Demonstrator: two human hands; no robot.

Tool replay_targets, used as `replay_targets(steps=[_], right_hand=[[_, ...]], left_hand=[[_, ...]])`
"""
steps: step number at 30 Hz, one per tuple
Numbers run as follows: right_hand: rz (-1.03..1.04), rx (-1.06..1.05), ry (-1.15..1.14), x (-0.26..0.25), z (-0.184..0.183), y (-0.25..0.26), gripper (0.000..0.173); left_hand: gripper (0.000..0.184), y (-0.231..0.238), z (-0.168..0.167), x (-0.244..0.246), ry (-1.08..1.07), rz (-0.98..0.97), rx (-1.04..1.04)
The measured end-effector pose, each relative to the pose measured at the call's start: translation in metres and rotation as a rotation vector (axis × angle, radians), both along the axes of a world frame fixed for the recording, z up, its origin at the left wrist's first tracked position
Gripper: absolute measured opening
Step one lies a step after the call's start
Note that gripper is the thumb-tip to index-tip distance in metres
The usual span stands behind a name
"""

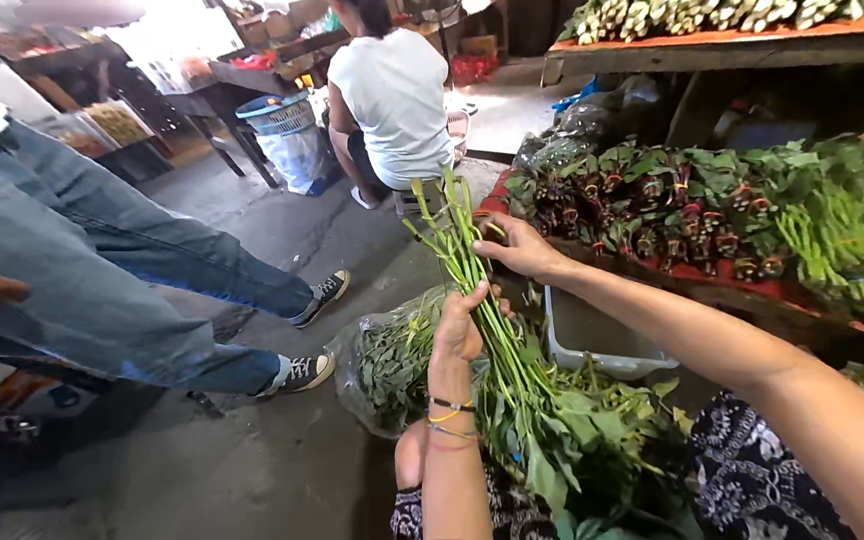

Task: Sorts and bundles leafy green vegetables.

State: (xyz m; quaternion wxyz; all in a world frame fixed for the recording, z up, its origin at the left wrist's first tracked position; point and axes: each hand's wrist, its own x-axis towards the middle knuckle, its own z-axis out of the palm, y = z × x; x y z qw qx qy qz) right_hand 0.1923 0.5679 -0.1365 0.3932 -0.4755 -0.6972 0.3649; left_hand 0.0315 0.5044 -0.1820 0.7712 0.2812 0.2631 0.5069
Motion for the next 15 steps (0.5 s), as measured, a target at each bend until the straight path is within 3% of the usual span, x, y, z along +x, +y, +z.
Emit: replay_targets(steps=[2,6,8,12,15], right_hand=[[-0.006,0.025,0.012,-0.006,0.002,-0.002,0.040],[-0.003,-0.178,0.158,-0.005,0.022,-0.003,0.024],[-0.030,-0.176,-0.016,0.002,0.034,0.000,0.021],[0.042,0.047,-0.468,0.016,0.044,0.005,0.019],[0.112,0.383,-0.629,0.025,0.035,0.007,0.020]], left_hand=[[0.018,0.000,-0.004,-0.003,-0.095,-0.036,0.006],[0.023,-0.002,-0.010,-0.011,-0.185,-0.130,0.057],[0.022,-0.004,-0.009,-0.011,-0.110,-0.134,0.060],[0.017,-0.008,-0.001,-0.003,0.233,-0.059,0.051],[0.013,-0.008,-0.001,0.000,0.436,0.017,0.086]])
